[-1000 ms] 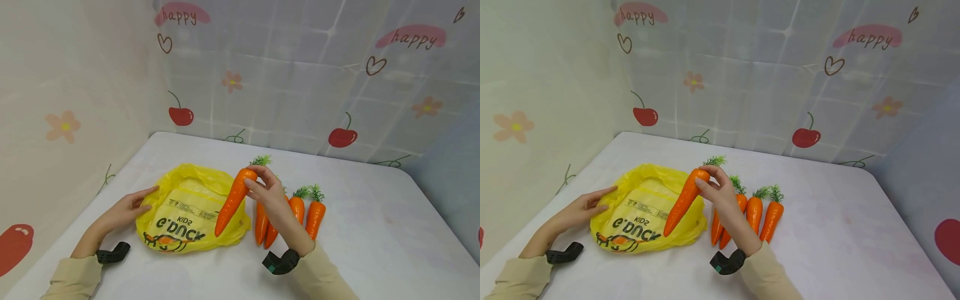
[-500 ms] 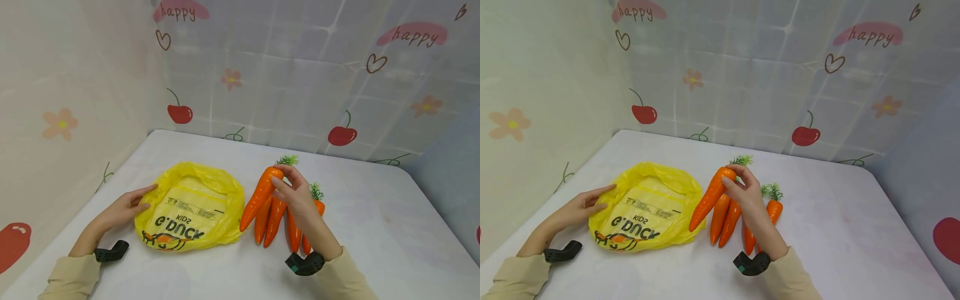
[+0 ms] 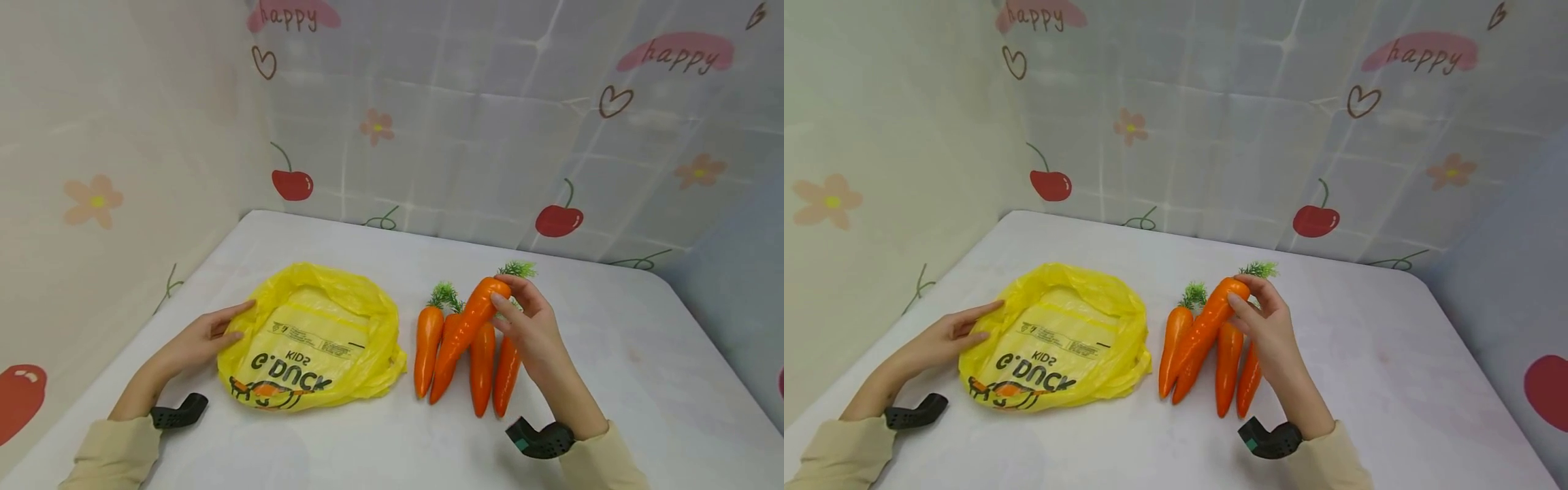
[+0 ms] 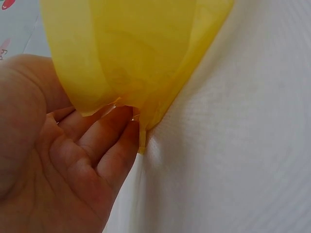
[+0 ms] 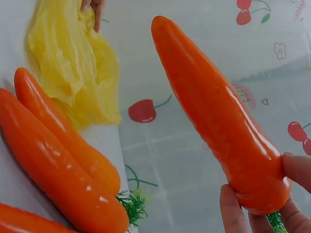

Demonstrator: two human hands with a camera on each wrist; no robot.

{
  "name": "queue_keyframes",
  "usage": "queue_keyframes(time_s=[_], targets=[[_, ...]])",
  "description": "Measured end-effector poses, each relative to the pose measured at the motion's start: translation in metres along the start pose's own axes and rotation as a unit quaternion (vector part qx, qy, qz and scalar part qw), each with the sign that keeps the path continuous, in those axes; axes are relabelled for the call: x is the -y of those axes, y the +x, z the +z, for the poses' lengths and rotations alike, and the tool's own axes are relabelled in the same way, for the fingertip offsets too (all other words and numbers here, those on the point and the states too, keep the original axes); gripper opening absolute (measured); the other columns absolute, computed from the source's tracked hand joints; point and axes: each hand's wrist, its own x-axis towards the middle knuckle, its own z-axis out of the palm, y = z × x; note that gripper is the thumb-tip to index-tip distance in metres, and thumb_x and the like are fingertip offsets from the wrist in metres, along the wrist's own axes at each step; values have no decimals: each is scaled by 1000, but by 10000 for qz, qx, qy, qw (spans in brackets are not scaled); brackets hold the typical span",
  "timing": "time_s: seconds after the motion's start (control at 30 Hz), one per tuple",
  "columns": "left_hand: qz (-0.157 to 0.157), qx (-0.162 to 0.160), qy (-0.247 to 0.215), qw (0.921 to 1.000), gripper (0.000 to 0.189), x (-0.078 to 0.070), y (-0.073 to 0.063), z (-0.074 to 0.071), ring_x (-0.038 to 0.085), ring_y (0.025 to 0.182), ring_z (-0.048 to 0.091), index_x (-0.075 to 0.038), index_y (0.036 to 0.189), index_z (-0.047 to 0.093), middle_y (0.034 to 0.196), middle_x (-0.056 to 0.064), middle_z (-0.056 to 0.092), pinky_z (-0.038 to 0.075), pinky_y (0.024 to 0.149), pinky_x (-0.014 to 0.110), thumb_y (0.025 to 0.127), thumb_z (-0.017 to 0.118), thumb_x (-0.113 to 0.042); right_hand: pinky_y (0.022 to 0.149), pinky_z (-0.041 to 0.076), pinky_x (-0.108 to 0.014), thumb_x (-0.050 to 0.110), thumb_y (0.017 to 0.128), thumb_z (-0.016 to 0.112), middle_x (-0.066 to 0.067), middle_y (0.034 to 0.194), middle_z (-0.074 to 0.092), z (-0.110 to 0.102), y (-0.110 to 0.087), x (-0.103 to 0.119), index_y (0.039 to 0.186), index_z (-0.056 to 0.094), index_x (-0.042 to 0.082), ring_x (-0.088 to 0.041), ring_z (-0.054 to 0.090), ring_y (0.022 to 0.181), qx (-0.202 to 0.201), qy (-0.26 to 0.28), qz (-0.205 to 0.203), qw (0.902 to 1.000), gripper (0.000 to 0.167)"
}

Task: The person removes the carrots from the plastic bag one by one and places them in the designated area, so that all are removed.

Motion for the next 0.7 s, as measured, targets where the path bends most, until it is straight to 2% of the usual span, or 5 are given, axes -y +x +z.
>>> queue_keyframes(time_s=[0.33, 0.7], targets=[[-33, -47, -69, 10000, 53, 2, -2, 1, 43, 130, 26, 1, 143, 34, 145, 25, 29, 28, 89, 7, 96, 55, -14, 79, 50, -27, 10, 95, 55, -5, 119, 46, -38, -5, 1, 121, 51, 13, -14, 55, 97, -61, 7, -222, 9997, 26], [23, -48, -51, 10000, 53, 2, -2, 1, 43, 129, 28, 2, 143, 34, 145, 25, 29, 29, 90, 8, 96, 54, -13, 75, 51, -25, 8, 95, 54, -1, 115, 50, -87, -16, -11, 122, 54, 15, -12, 56, 92, -279, 10, -118, 9995, 27]])
